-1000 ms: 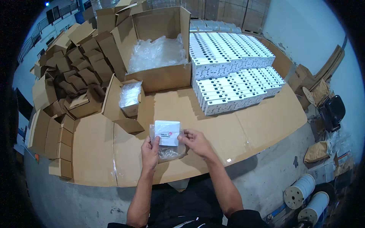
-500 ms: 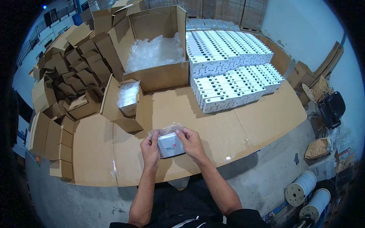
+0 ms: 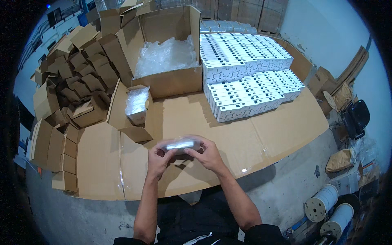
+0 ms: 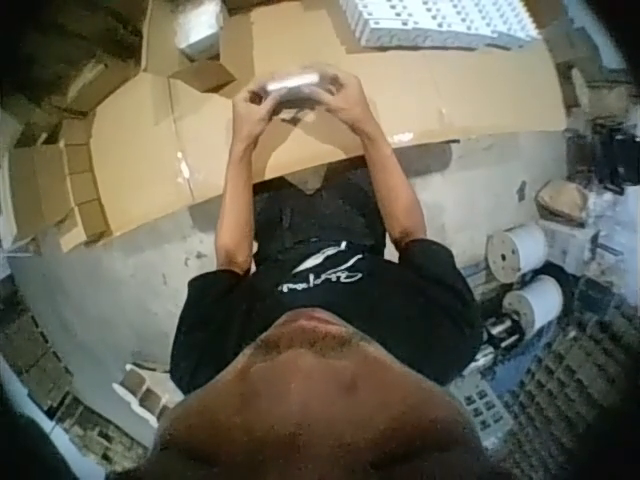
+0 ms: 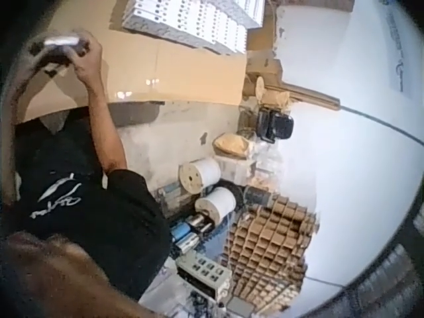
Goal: Pack small boxed products into individual plastic bags and then into a larger cardboard shipping box.
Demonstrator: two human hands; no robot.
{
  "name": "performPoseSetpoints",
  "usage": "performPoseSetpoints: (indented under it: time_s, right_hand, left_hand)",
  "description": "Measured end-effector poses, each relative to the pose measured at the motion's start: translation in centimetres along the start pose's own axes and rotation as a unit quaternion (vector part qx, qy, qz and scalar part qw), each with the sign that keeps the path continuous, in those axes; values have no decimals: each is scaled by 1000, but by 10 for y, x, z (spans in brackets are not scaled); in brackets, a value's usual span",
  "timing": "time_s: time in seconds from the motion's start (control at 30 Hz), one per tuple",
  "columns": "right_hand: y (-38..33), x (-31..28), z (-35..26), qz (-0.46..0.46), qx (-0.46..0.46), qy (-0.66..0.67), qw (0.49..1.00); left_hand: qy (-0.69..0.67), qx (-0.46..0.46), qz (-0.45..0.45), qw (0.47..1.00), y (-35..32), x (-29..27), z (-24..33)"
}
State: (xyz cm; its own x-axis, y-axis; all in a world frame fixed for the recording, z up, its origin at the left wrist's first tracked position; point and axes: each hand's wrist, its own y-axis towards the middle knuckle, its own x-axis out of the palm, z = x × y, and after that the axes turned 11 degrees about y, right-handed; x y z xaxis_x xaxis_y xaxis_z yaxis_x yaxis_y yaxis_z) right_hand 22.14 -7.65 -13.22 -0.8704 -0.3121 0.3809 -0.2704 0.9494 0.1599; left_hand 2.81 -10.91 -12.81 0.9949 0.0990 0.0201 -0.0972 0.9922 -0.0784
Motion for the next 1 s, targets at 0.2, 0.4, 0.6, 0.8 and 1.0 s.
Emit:
performPoseSetpoints:
  time_s: [0.2, 0.4, 0.6, 0.8, 1.0]
  right_hand:
    - [3, -20, -3, -85, -37, -125, 988]
    - [7, -18, -16, -104, -30, -188, 976]
    - [14, -15, 1, 17, 84, -55, 995]
    - [9, -12, 19, 26, 27, -14, 999]
    - [8, 4, 13, 113, -34, 27, 993]
  left_hand:
    - [65, 105, -66, 990, 8, -17, -12]
    - [84, 63, -37, 994, 1, -12, -4]
    - [6, 81, 68, 994, 11, 10, -13]
    - [-60, 49, 119, 990, 13, 14, -35]
    - [-113, 30, 121, 986, 18, 22, -35]
